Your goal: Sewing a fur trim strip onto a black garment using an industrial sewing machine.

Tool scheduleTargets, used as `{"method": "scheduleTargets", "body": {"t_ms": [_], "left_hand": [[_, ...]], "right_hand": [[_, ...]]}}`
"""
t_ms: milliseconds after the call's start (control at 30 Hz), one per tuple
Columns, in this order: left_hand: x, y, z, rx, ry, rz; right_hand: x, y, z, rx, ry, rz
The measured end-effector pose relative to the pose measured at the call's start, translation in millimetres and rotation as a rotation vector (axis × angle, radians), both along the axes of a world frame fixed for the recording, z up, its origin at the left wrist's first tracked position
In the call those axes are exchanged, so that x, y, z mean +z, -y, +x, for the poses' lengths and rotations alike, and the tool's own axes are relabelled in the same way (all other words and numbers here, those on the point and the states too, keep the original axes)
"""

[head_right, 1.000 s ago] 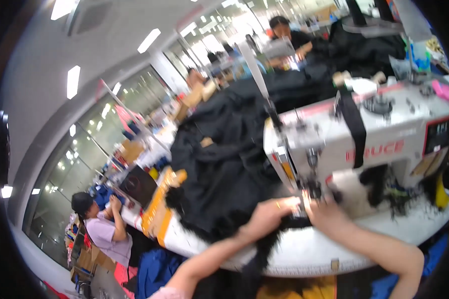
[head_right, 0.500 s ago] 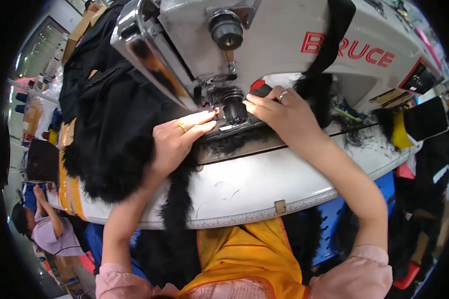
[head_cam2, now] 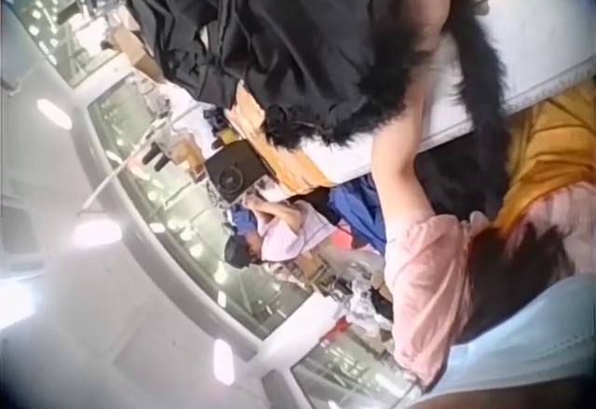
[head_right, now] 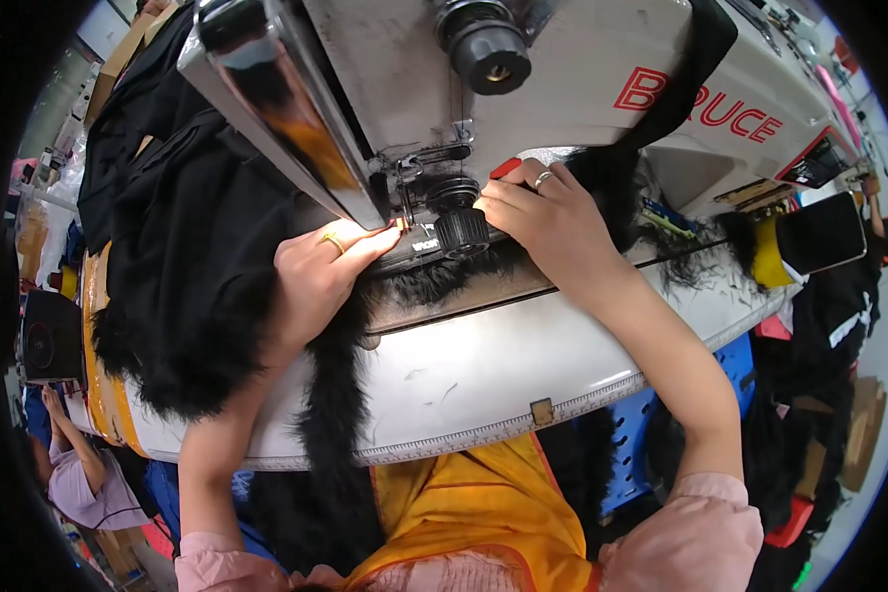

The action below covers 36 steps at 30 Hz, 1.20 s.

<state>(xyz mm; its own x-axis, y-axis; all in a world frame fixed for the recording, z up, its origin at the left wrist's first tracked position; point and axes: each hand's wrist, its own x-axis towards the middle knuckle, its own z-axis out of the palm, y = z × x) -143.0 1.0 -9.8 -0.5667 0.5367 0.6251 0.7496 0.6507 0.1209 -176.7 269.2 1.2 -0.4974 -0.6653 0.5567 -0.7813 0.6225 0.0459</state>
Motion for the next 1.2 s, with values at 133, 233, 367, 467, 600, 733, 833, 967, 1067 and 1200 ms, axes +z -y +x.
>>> {"method": "scheduleTargets", "body": {"t_ms": [133,233,367,467,600,733,833,967,1067,1200], "left_hand": [[-0.1,2.2,-1.5,0.008,0.011,-0.066],[2.8,3.7,0.2,0.002,-0.017,-0.115],[4.1,0.4,1.8,-0.022,-0.043,-0.018],[19.2,-6.1,5.3,0.087,0.046,-0.096],[9.0,21.4,30.7,0.101,0.008,-0.076],[23.1,15.6,37.8,0.080,0.086,-0.161],[28.5,3.4,35.8,0.123,0.088,-0.238],[18.9,4.9,27.2,0.063,0.004,-0.227],[17.1,16.5,32.1,0.024,0.060,-0.174],[21.0,13.9,35.0,0.014,0.018,-0.241]], "right_hand": [[-5.0,-1.9,-2.7,0.023,-0.009,-0.016],[-6.0,-2.4,-4.7,0.013,-0.036,0.020],[-6.4,3.2,-3.3,-0.029,0.003,0.033],[-6.0,1.2,-5.8,-0.059,0.017,0.015],[3.0,-6.5,1.0,0.105,-0.029,0.139],[13.4,-5.5,13.6,0.040,-0.049,0.303],[17.7,11.0,26.4,0.029,-0.062,0.387],[6.2,31.0,22.8,-0.008,0.001,0.378],[4.3,27.1,22.4,-0.066,-0.110,0.429],[7.8,14.9,18.0,-0.073,-0.080,0.336]]}}
